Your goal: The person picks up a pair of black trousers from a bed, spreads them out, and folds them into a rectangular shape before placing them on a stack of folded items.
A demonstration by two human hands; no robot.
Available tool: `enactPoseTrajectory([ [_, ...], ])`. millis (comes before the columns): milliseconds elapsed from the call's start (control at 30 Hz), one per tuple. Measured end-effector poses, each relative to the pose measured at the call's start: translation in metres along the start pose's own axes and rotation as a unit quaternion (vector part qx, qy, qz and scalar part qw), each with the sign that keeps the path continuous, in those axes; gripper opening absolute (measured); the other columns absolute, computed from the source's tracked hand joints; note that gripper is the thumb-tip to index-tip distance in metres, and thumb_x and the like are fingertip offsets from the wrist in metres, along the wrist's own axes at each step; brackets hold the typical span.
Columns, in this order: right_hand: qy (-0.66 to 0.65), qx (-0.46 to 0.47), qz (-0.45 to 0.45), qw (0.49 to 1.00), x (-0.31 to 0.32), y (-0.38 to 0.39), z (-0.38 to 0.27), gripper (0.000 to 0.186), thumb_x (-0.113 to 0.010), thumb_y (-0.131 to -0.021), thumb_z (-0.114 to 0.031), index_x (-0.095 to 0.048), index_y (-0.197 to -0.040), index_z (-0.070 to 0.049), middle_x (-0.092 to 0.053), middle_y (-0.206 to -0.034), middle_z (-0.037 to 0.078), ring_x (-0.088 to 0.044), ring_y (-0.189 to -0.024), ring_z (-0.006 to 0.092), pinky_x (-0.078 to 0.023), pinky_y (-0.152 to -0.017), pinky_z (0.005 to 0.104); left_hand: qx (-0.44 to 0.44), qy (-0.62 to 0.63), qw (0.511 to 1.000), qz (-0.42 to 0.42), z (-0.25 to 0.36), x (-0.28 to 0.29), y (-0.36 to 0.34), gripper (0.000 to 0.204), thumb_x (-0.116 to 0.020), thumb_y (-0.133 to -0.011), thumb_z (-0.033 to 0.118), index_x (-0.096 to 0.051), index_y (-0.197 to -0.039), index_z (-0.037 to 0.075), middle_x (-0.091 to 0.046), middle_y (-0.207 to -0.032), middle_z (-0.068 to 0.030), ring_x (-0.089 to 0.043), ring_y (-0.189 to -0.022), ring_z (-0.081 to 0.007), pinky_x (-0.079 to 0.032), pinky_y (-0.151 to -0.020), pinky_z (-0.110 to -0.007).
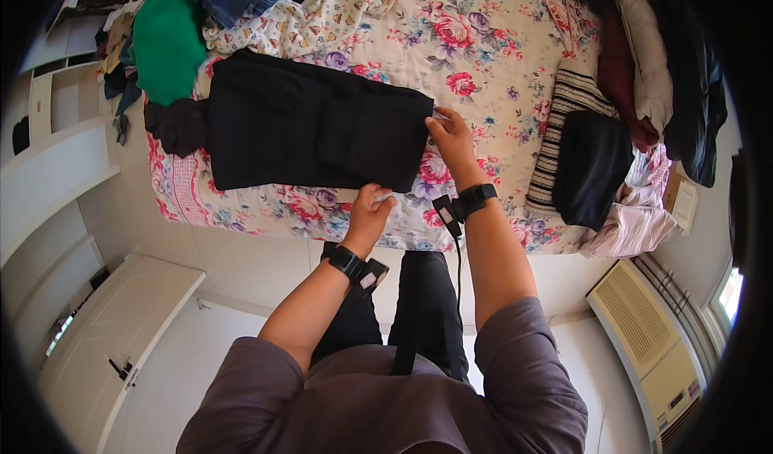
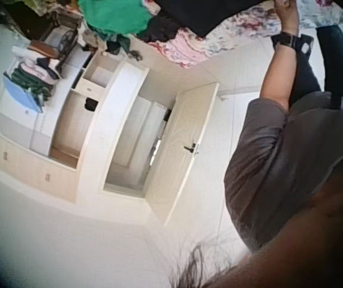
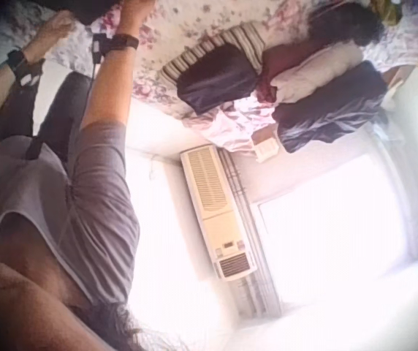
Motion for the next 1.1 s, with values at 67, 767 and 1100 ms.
enactPoseTrajectory([
  [67,-0.014,-0.016,-0.039,0.999,-0.009,-0.002,0.0,0.053,-0.073,-0.09,-0.02,-0.053,-0.133,0.005,-0.073,-0.102,0.013,-0.065,-0.084,0.0154,-0.052,-0.074,0.0284,0.013,0.049,0.998,0.042,-0.006,-0.001,-0.001,0.026,-0.063,-0.096,0.01,-0.054,-0.121,0.005,-0.065,-0.107,-0.0043,-0.067,-0.094,-0.0143,-0.048,-0.08,-0.027],
  [767,0.211,0.036,-0.053,0.975,-0.009,-0.032,0.006,0.051,-0.078,-0.084,-0.026,-0.059,-0.122,0.002,-0.072,-0.097,0.013,-0.07,-0.085,0.0233,-0.056,-0.078,0.0338,-0.012,0.107,0.984,0.14,-0.045,-0.029,0.006,0.028,-0.064,-0.094,0.006,-0.058,-0.121,-0.002,-0.069,-0.09,-0.0063,-0.064,-0.07,-0.0121,-0.054,-0.067,-0.026],
  [1100,0.183,-0.011,-0.058,0.981,-0.007,-0.027,0.005,0.047,-0.079,-0.084,-0.024,-0.06,-0.12,0.001,-0.071,-0.095,0.01,-0.068,-0.079,0.0171,-0.056,-0.068,0.0306,-0.022,-0.055,0.994,0.096,-0.039,-0.025,0.0,0.023,-0.061,-0.093,0.005,-0.057,-0.115,0.002,-0.067,-0.086,-0.0057,-0.061,-0.066,-0.0106,-0.051,-0.062,-0.025],
])
Point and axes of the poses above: each hand's wrist, its own y-axis away from the middle knuckle, its own x-axis out of the back of the hand, z = x × y, the point moved 9 cm from there along -y, towards the middle knuckle
